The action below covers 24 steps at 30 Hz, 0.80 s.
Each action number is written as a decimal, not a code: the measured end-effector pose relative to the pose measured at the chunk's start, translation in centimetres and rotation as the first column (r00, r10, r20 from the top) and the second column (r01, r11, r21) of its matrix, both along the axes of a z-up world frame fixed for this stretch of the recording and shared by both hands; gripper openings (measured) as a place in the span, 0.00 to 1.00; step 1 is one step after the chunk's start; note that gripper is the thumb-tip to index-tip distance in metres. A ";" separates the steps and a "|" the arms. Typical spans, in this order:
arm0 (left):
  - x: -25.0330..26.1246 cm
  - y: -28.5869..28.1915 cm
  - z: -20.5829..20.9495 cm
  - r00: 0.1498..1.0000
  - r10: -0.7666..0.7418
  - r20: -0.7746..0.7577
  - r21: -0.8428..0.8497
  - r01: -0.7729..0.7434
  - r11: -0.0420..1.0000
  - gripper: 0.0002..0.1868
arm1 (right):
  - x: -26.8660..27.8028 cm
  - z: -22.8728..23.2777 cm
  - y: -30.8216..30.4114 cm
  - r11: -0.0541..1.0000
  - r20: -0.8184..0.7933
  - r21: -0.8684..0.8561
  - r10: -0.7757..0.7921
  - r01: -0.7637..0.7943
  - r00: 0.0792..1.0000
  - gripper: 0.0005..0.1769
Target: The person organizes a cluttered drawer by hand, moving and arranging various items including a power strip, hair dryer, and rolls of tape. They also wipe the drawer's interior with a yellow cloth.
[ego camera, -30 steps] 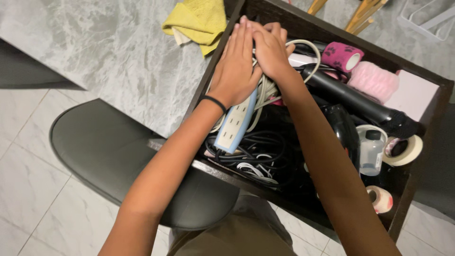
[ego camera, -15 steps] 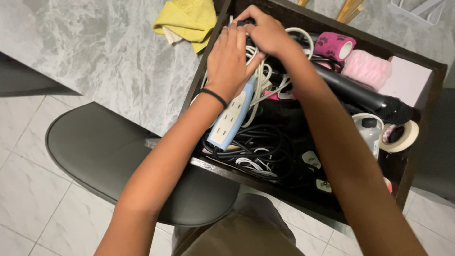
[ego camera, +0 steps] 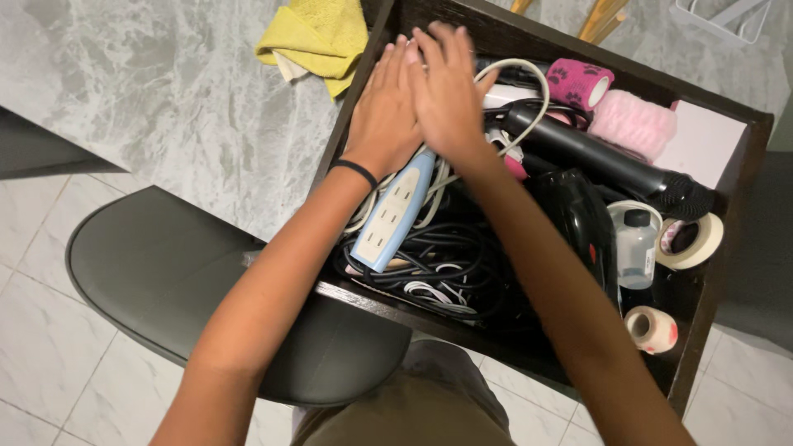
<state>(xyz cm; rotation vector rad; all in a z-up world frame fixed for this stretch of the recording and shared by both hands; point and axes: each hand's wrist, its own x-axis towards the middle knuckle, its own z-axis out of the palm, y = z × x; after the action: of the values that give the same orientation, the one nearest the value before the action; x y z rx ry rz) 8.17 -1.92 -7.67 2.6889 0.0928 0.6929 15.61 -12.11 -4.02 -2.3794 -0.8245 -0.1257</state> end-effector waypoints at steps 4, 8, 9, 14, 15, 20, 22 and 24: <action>0.1 -0.2 0.2 0.998 0.017 -0.062 -0.123 -0.025 0.992 0.40 | 0.3 -1.1 1.2 0.996 -0.044 0.090 0.022 -0.018 0.999 0.27; -0.2 -0.6 0.7 0.989 0.052 -0.136 -0.213 -0.080 0.974 0.39 | 1.3 -2.6 1.9 0.986 -0.044 0.167 0.024 -0.016 0.999 0.24; -0.3 -0.6 0.8 0.989 0.061 -0.138 -0.229 -0.092 0.969 0.39 | 1.4 -3.0 2.0 0.988 -0.068 0.150 -0.010 0.020 0.998 0.23; 0.1 -0.7 1.1 0.998 0.070 -0.012 -0.135 -0.071 0.988 0.35 | 2.3 -4.3 1.8 0.991 -0.052 0.132 -0.026 0.033 0.998 0.22; -0.2 -0.6 1.2 0.997 0.083 -0.009 -0.152 -0.083 0.985 0.34 | 2.4 -4.3 1.8 0.995 -0.018 0.098 -0.011 0.013 1.000 0.22; -2.2 -0.3 2.6 0.992 -0.021 -0.122 0.065 0.029 0.997 0.38 | 1.1 -2.7 0.4 0.998 -0.201 0.058 0.038 -0.027 0.979 0.29; -3.4 -0.4 2.9 0.985 -0.068 -0.162 0.014 0.071 0.997 0.40 | -0.4 -1.8 -1.0 1.000 -0.310 -0.002 -0.015 0.015 0.951 0.37; -4.8 -0.7 3.1 0.973 -0.092 -0.210 0.002 0.095 0.996 0.42 | -2.3 -1.0 -2.6 0.998 -0.050 -0.062 0.016 -0.019 0.999 0.35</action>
<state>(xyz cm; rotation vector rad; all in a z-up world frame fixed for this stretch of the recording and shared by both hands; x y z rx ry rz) 3.33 -2.59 -4.54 2.7498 0.0155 0.3813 13.30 -14.72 -5.00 -2.4227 -0.8372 -0.0348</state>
